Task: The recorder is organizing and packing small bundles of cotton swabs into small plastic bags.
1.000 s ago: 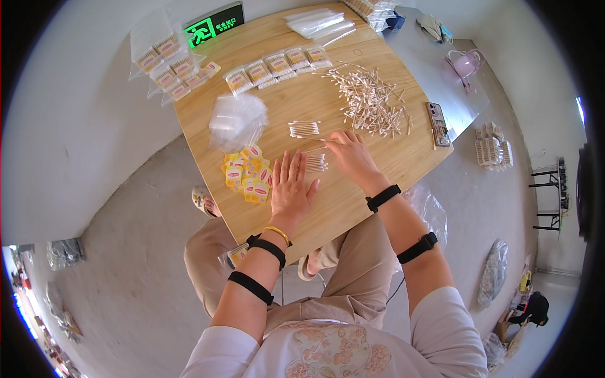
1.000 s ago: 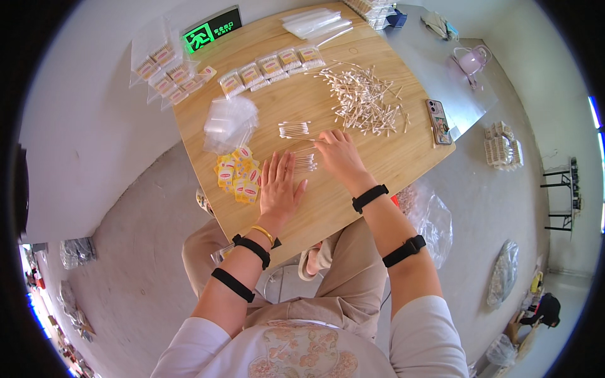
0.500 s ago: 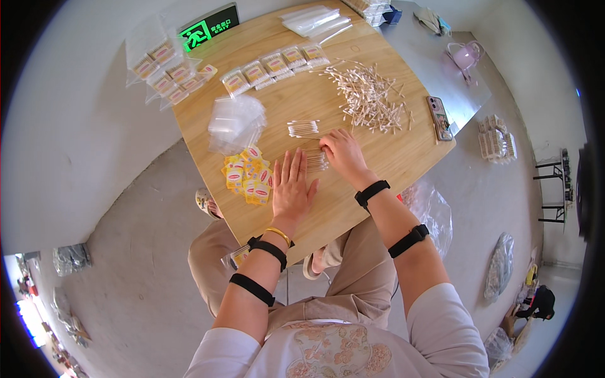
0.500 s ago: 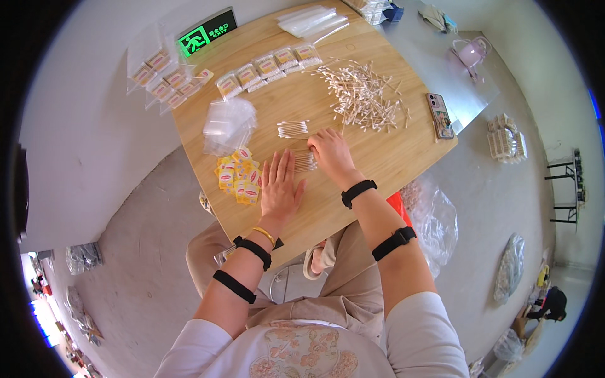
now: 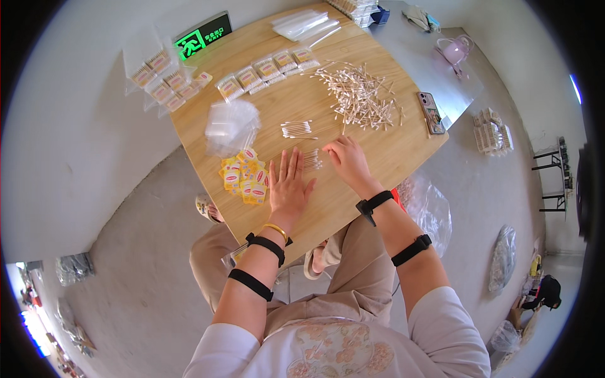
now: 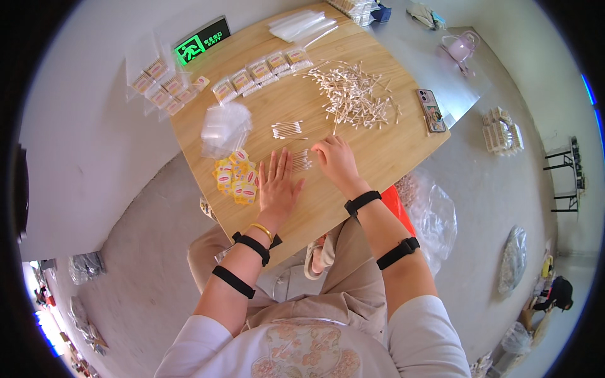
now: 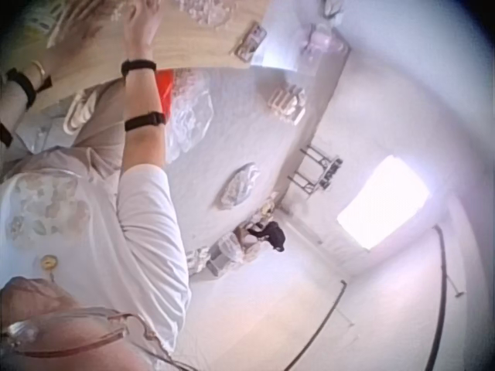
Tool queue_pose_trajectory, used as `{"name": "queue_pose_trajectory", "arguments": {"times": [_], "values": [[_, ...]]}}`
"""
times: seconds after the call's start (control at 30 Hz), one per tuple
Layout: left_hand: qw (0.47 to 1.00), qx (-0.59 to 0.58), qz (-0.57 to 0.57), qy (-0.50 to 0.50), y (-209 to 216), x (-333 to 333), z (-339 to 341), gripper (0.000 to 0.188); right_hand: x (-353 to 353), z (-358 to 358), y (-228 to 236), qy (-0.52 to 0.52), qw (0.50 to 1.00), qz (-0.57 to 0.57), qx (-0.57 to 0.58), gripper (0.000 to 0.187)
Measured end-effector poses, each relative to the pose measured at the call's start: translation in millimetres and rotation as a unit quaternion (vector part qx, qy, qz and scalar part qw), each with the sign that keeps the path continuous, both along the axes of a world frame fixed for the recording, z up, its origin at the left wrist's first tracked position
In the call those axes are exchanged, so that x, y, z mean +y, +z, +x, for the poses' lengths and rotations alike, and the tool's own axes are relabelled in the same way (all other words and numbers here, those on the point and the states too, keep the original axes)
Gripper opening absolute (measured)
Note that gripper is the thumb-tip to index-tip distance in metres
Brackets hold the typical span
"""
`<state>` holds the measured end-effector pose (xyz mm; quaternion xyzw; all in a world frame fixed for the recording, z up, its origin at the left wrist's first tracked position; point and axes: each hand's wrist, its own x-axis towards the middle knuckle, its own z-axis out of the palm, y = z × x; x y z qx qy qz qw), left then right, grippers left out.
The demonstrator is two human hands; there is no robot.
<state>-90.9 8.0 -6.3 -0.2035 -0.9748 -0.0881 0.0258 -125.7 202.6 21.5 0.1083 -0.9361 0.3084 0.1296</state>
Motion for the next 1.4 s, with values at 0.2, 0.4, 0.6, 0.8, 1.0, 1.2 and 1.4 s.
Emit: {"name": "queue_pose_trajectory", "arguments": {"times": [0.2, 0.4, 0.6, 0.8, 1.0, 1.2, 1.4], "values": [[0.996, 0.006, -0.091, -0.020, 4.1, 2.7, -0.1, 0.077, 3.6, 18.9, 4.1, -0.023, 1.000, -0.011, -0.008, 0.013], [0.992, -0.014, -0.125, -0.006, 14.0, 14.8, 2.6, 0.080, 8.2, 28.0, -0.1, -0.032, 0.999, -0.028, -0.017, 0.013], [0.993, 0.011, -0.120, -0.017, 14.3, 13.5, 10.0, 0.083, 6.5, 34.7, -2.6, -0.032, 0.998, -0.050, -0.026, 0.012], [0.991, -0.002, -0.133, -0.001, 13.1, 18.7, 1.7, 0.082, 6.8, 36.3, -4.0, -0.041, 0.996, -0.072, -0.020, 0.011], [0.991, 0.002, -0.130, -0.008, 10.1, 14.2, 4.1, 0.082, 9.5, 35.7, -4.0, -0.042, 0.997, -0.058, -0.032, 0.020], [0.997, -0.004, -0.080, -0.018, 5.0, 5.4, 6.3, 0.079, -2.3, 40.6, -14.1, 0.009, 0.997, -0.045, -0.057, 0.048], [0.998, 0.017, -0.053, -0.043, 4.5, -1.3, 18.2, 0.078, -8.4, 47.1, -20.0, 0.027, 0.997, 0.022, -0.065, 0.059]]}}
